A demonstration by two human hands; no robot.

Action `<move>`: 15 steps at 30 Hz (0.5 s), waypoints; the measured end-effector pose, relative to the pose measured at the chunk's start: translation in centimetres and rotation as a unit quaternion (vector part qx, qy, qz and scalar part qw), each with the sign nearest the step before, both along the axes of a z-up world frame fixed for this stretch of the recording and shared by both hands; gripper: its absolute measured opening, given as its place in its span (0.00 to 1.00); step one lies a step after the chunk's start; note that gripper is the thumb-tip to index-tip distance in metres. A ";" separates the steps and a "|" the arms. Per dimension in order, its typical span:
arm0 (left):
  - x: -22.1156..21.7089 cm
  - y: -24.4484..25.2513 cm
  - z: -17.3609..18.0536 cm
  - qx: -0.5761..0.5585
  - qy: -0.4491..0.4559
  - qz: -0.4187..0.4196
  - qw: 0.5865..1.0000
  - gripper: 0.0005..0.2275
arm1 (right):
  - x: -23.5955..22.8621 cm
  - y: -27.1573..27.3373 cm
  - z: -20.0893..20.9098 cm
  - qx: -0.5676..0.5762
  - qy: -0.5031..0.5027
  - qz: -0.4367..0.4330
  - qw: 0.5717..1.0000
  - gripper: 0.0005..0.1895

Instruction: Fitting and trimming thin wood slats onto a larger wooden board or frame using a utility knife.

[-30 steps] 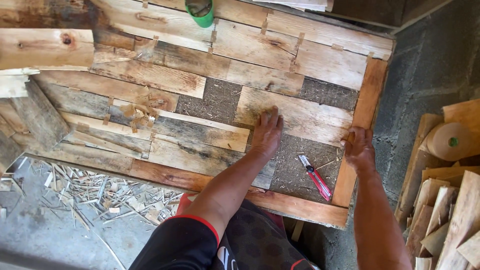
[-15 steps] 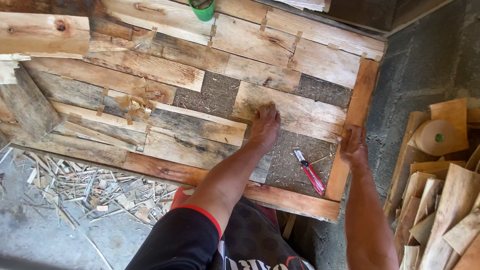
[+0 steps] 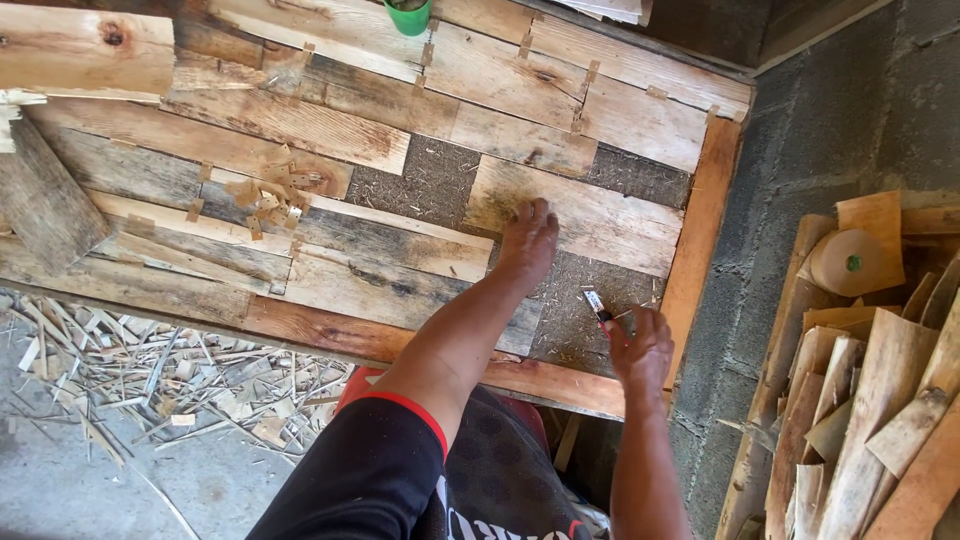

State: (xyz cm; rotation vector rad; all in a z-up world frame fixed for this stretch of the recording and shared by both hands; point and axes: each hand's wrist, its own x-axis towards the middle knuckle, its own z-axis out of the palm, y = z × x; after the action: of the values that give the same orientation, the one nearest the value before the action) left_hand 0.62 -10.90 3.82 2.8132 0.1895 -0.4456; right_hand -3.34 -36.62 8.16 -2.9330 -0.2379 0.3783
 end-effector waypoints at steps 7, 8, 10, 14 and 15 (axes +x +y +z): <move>-0.4 1.1 0.0 -0.083 -0.020 0.049 0.995 0.19 | -2.9 -0.2 -3.6 -0.075 0.018 -0.027 0.997 0.26; -0.6 1.0 -0.8 -0.082 -0.020 0.052 0.995 0.19 | -2.9 0.0 -3.6 -0.074 0.019 -0.024 0.997 0.26; -1.2 1.1 -2.2 -0.083 -0.085 0.046 0.992 0.19 | -2.8 0.6 -3.4 -0.105 0.029 -0.031 0.994 0.27; -4.2 3.3 -0.9 -0.071 -0.206 0.055 0.974 0.26 | -2.5 2.1 -2.1 -0.138 0.036 -0.017 0.990 0.25; -5.6 4.3 0.4 -0.124 -0.246 0.064 0.959 0.24 | -2.6 2.1 -2.3 -0.128 0.023 -0.018 0.991 0.25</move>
State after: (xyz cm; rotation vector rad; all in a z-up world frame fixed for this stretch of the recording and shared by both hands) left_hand -4.93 -6.64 4.19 2.5455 0.1903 0.2490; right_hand -5.94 -34.50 5.90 -3.1687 -0.1381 0.5053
